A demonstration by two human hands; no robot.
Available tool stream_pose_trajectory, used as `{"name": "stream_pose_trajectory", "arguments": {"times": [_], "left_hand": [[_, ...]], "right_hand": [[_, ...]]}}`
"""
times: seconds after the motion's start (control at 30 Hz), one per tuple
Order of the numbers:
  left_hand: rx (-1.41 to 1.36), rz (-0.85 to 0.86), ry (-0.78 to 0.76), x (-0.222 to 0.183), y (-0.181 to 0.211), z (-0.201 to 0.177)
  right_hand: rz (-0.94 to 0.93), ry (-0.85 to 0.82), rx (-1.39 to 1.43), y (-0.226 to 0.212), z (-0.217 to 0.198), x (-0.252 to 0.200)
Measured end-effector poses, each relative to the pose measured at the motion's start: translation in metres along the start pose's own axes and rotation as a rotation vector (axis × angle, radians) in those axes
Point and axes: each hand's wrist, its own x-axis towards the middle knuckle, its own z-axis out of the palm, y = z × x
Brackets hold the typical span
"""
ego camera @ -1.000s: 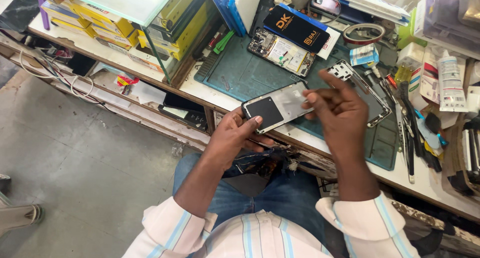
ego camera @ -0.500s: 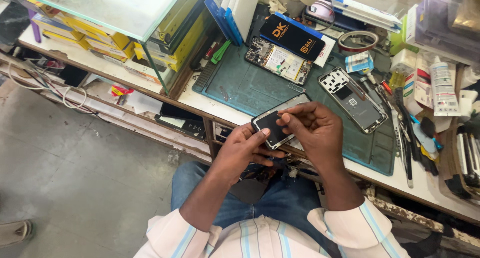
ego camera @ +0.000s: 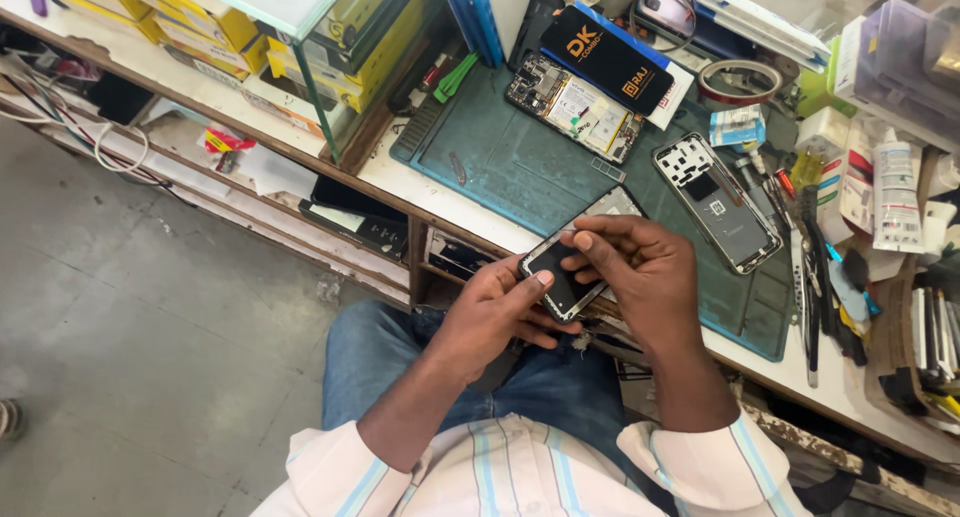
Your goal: The person uses tweezers to remove a small component from the back of a disassembled smartphone. They then use their fingers to peel off a black adhesive strip from the device's frame.
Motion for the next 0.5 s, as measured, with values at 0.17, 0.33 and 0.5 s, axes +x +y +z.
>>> {"name": "stream_pose_trajectory", "arguments": {"times": [0.17,0.33,0.5], "left_hand": [[-0.069,-0.021,0.015,0.0005,-0.0018,-0.002],[-0.085,-0.05,0.031,0.0013,0.0028,-0.0021],[-0.073,-0.065,0.047,0.0,0.004,-0.0008]], "right_hand": [[0.028,-0.03,0.017,-0.0007,-0.0004,0.0031],[0.091,-0.043,-0.002,-0.0049,-0.0041,0.0075],[0.093,-0.058,0.011,-0.0033,-0.0057,0.0084]]}}
